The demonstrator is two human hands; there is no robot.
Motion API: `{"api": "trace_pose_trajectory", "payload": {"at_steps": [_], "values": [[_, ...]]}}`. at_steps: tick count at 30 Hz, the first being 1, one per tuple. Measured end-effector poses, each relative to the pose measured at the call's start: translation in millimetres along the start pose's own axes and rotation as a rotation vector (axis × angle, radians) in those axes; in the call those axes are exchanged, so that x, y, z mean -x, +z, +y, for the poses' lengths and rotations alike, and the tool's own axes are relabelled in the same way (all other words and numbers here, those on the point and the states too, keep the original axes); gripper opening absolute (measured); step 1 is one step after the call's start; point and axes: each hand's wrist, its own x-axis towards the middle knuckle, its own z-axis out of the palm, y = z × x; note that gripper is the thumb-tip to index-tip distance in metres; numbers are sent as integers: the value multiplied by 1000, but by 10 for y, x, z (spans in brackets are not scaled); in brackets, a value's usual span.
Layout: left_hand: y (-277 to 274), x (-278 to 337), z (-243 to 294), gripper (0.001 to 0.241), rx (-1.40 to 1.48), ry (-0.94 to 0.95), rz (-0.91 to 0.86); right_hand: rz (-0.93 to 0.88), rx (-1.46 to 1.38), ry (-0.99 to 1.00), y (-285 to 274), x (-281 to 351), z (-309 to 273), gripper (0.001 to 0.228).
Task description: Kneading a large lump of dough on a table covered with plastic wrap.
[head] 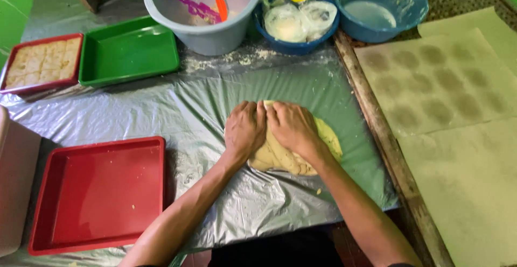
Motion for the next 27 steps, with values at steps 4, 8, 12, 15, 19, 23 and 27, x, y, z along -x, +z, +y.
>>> {"api": "trace_pose_trajectory", "payload": {"at_steps": [4, 8, 12, 15, 19, 23, 27], "values": [[-35, -27, 72, 51, -10, -71, 63, 20, -155, -23, -161, 90, -30, 34], [6, -42, 98, 55, -9, -161, 42, -36, -210, -127, -242, 32, 145, 33], [7, -73, 38, 53, -22, -214, -8, 1, -92, -219, -175, -23, 176, 32], [60, -38, -38, 48, -14, -192, -15, 17, -29, -227, -208, -23, 222, 33], [101, -62, -92, 39, 107, -120, 33, 35, -71, -244, -372, 9, 320, 39], [-6, -62, -48, 45, -58, -3, -3, -83, -66, 76, -569, 279, 353, 50], [-218, -140, -79, 70, -234, 18, -186, -255, -142, 185, -588, 356, 528, 77]]}}
